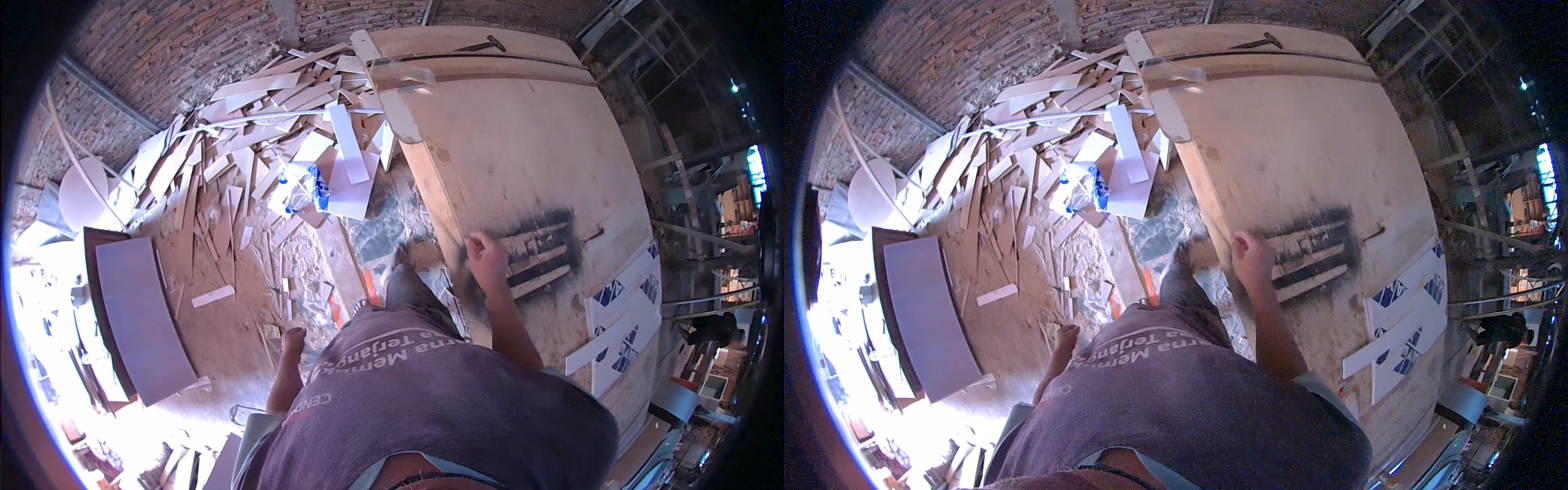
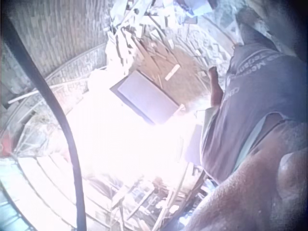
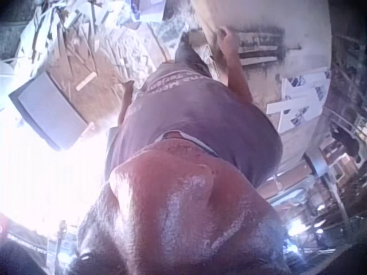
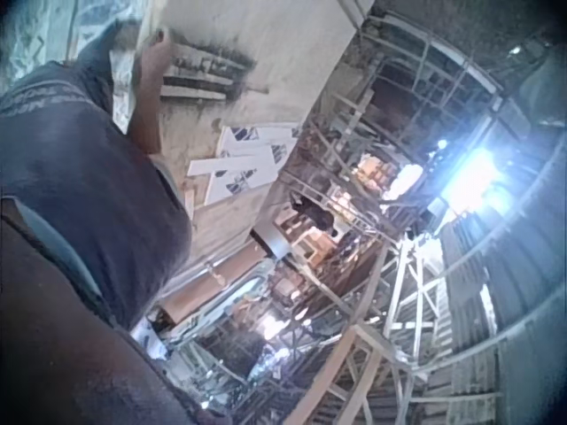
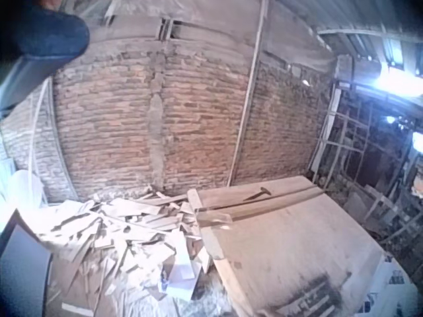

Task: The person assembles a wood and panel structure by cutting pieces to size, marking measurements, and hammering wooden strips onto the edges of larger panels.

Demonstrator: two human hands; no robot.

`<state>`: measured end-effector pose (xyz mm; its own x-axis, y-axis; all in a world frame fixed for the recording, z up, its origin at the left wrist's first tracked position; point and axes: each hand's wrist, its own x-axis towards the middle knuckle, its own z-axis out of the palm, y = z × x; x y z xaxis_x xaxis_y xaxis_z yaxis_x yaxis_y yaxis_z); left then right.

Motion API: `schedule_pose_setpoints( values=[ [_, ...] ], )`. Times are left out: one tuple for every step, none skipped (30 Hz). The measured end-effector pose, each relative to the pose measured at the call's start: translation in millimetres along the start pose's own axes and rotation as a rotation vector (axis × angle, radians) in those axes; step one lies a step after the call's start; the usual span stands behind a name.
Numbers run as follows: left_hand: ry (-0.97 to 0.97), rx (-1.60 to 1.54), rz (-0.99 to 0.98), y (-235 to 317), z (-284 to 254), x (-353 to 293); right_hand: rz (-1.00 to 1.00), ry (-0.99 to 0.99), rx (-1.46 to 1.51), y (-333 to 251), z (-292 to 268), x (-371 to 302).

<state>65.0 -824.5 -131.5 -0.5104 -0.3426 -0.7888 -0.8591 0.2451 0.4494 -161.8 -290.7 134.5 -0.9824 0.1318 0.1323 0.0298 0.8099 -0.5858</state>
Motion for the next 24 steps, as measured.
schedule_pose_setpoints(
  values=[
    [0.005, 0.009, -0.001, 21.8, -2.5, 6.7, 0.003, 0.024, 0.001, 1.9, 5.1, 30.0],
    [-0.006, 0.076, 0.132, 39.3, -5.9, 13.3, -0.002, 0.041, 0.007, 4.7, 12.8, 62.7],
    [-0.023, 0.143, 0.258, 57.3, -4.7, 18.0, -0.016, 0.052, -0.028, 6.4, 19.3, 97.4],
    [-0.051, 0.168, 0.255, 85.3, -1.8, 19.0, -0.035, 0.061, -0.075, 8.4, 24.9, 134.0],
    [-0.032, 0.163, 0.223, 96.9, -7.1, 25.2, -0.016, 0.067, -0.054, 4.9, 33.7, 170.9],
    [0.024, 0.105, 0.243, 101.6, -14.6, 34.3, -0.006, 0.07, -0.025, -2.0, 45.1, 212.3],
    [0.076, 0.047, 0.267, 111.2, -19.5, 41.4, -0.084, 0.065, -0.096, -3.2, 55.6, 256.6],
    [0.082, 0.041, 0.229, 123.5, -17.5, 40.3, -0.152, 0.054, -0.184, 0.4, 65.4, 293.6],
    [0.105, -0.089, 0.065, 137.2, -16.7, 35.3, -0.13, 0.002, -0.158, -4.7, 74.5, 327.7],
    [0.145, -0.223, -0.081, 157.7, -22.5, 36.5, -0.119, -0.034, -0.12, -16.0, 86.2, 368.7],
    [0.168, -0.238, -0.098, 173.3, -29.7, 38.9, -0.138, -0.055, -0.105, -22.4, 102.8, 406.7],
    [0.146, -0.181, -0.045, 183.0, -33.6, 39.1, -0.182, -0.037, -0.137, -23.2, 118.7, 438.9],
    [0.122, -0.122, 0.006, 189.6, -36.8, 37.2, -0.225, -0.019, -0.167, -24.6, 135.9, 465.3],
    [0.124, -0.131, -0.012, 197.3, -35.5, 36.7, -0.233, -0.038, -0.169, -20.2, 152.1, 486.5],
    [0.152, -0.156, 0.016, 204.9, -35.2, 37.0, -0.169, -0.056, -0.251, -15.1, 168.0, 502.6],
    [0.194, -0.189, 0.039, 207.6, -34.6, 37.4, -0.118, -0.077, -0.326, -23.4, 181.5, 516.0],
    [0.233, -0.218, 0.064, 209.6, -35.0, 37.7, -0.131, -0.094, -0.324, -27.2, 188.0, 526.0],
    [0.203, -0.223, 0.021, 211.4, -36.0, 39.1, -0.114, -0.2, -0.256, -28.5, 190.6, 532.8],
    [0.207, -0.227, 0.003, 208.9, -35.7, 39.0, -0.094, -0.309, -0.189, -32.7, 193.8, 535.0],
    [0.21, -0.204, 0.035, 212.2, -32.6, 45.3, -0.094, -0.31, -0.196, -24.6, 195.8, 539.6],
    [0.208, -0.177, 0.07, 215.1, -31.5, 52.0, -0.125, -0.286, -0.23, -15.8, 196.9, 539.9],
    [0.171, -0.166, 0.075, 225.2, -27.0, 58.8, -0.153, -0.254, -0.277, -6.9, 194.3, 540.4],
    [0.172, -0.157, 0.076, 212.7, -35.3, 66.8, -0.146, -0.253, -0.271, -15.1, 193.1, 537.2],
    [0.061, 0.241, 0.298, 202.2, -47.6, 77.0, -0.046, -0.172, -0.11, -23.2, 193.9, 530.3]
  ],
)
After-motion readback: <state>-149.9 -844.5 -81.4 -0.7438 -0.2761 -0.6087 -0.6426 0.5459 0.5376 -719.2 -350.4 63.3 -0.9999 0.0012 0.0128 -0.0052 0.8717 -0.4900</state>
